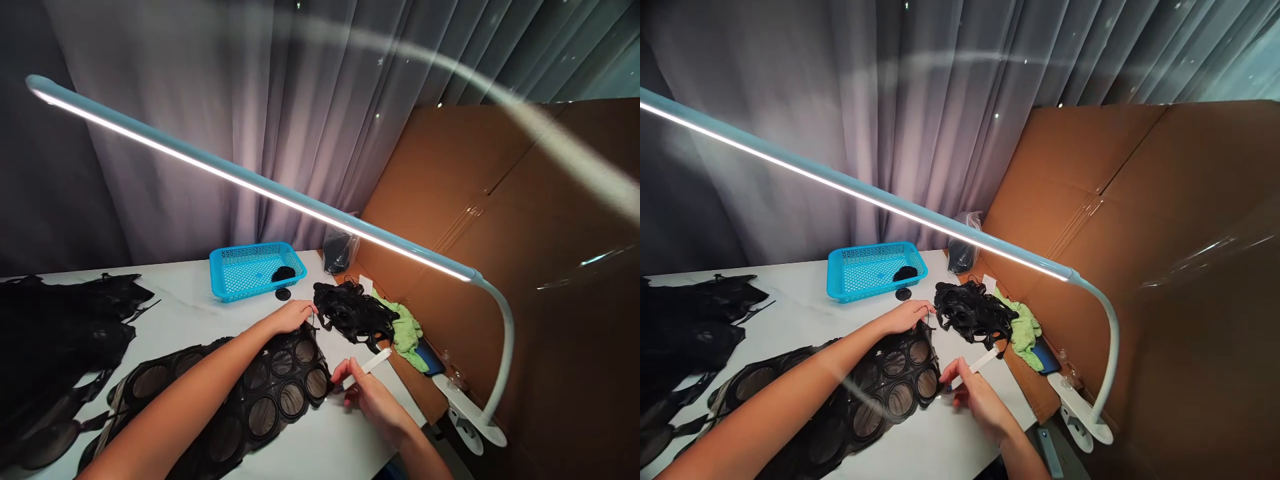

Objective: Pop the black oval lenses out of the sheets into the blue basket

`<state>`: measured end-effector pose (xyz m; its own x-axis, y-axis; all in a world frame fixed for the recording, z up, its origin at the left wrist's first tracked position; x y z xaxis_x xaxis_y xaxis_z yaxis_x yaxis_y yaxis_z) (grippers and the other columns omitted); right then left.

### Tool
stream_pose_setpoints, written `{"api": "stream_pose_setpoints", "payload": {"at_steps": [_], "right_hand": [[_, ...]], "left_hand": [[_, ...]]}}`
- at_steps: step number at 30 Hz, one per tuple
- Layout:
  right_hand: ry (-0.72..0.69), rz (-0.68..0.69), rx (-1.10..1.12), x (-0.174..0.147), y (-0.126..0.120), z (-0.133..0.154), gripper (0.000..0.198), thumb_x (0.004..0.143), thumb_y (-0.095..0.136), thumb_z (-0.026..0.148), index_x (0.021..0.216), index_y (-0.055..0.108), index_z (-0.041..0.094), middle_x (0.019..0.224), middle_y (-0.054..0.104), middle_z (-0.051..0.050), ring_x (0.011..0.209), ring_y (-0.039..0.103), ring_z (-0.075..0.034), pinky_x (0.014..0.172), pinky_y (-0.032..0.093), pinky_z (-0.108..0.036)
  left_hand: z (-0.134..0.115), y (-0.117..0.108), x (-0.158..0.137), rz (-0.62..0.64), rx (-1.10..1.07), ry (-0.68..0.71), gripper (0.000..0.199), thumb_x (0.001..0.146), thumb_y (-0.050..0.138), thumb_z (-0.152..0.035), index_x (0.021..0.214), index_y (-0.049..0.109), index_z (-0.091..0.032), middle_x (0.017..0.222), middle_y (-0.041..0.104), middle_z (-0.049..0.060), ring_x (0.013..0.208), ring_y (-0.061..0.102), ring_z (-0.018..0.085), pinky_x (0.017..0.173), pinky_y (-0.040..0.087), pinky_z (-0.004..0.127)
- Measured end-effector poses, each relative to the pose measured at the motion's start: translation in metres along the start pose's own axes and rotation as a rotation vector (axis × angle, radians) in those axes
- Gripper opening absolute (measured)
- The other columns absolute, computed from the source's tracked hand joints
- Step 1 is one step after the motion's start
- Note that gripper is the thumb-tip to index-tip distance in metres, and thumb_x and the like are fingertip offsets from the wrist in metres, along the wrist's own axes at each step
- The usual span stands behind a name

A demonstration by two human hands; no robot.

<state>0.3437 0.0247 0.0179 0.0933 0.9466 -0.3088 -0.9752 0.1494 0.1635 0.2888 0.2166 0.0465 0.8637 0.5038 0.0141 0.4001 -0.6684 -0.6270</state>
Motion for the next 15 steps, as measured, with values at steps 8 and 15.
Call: {"api": "stream_pose_setpoints", "payload": {"at_steps": [8,15], "right_hand": [[0.020,-0.280,-0.218,-0.006,-0.045,0.005,0.065,0.077,0.045,0.082,0.081,0.062,0.019,0.066,0.059,-0.001,0.062,0.058,-0.016,0.050,0.037,-0.023],[-0.141,-0.299,-0.292,-0.003,-0.035,0.024,0.057,0.088,0.039,0.071,0.081,0.063,0.020,0.057,0.051,0.002,0.051,0.047,-0.012,0.050,0.035,-0.024]], "left_hand": [[-0.040,-0.021,-0.063,-0.249,0.001,0.123,0.034,0.100,0.036,-0.024,0.113,0.068,-0.020,0.110,0.062,0.006,0.101,0.059,0.021,0.093,0.044,0.034],[-0.068,-0.007,-0.155,-0.332,0.082,0.164,0.017,0.093,0.057,-0.023,0.097,0.074,-0.026,0.075,0.067,0.001,0.073,0.057,0.018,0.070,0.043,0.029]]}}
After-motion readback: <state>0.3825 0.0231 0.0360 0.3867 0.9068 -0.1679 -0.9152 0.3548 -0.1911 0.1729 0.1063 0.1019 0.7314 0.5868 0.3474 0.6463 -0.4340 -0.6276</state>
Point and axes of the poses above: each hand's wrist, its own x-axis towards the middle knuckle, its own y-axis out of the palm, z = x × y, the point moved 10 cm from there along x, towards the middle knuckle
